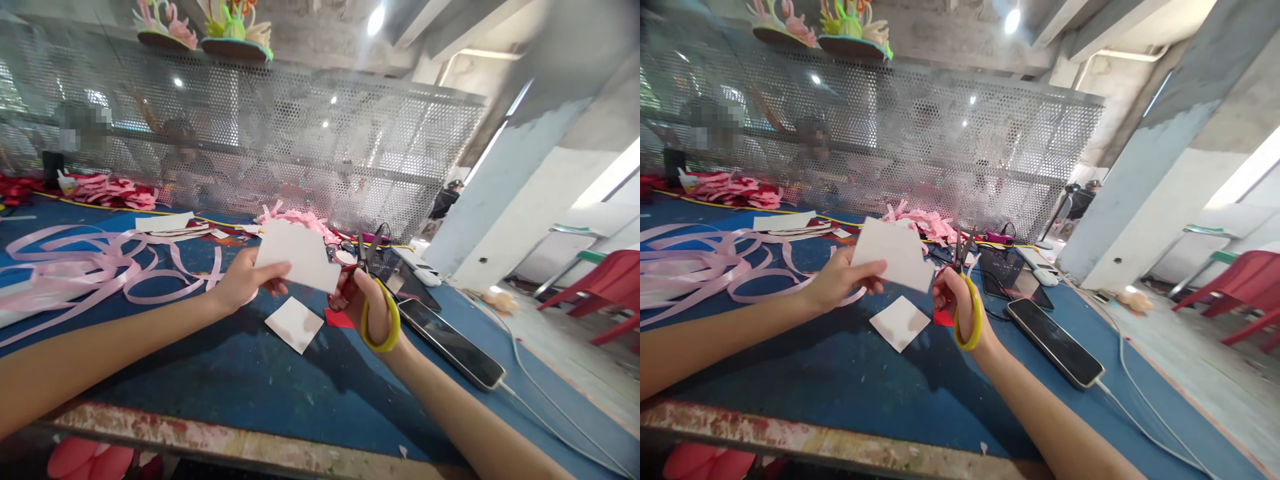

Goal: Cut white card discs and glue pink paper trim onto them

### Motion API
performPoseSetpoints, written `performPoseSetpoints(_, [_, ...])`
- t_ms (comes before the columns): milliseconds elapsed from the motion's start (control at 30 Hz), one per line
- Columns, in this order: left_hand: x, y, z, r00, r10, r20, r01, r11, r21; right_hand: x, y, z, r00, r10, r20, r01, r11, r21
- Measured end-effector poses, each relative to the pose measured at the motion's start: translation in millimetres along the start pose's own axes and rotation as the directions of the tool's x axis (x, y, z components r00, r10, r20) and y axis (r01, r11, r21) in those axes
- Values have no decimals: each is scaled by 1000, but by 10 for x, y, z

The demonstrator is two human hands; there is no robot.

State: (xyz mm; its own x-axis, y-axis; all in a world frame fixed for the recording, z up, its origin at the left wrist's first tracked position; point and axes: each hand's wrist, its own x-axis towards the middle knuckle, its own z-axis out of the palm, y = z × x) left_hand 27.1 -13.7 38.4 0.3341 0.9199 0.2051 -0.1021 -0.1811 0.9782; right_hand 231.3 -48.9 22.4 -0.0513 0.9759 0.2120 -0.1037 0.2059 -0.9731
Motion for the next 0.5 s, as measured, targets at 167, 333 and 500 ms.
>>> performPoseSetpoints(167, [-69, 67, 25, 945, 211, -251, -226, 974, -31, -91, 102, -11, 973, -80, 218, 155, 923, -352])
performPoseSetpoints(333, [-212, 24, 139, 957, 197, -215, -192, 980, 45, -258, 83, 117, 908, -83, 411, 316, 780, -540])
performPoseSetpoints(500, [-349, -37, 275, 985, 149, -83, -147, 989, 21, -311, 64, 178, 900, -118, 420, 317, 838, -444])
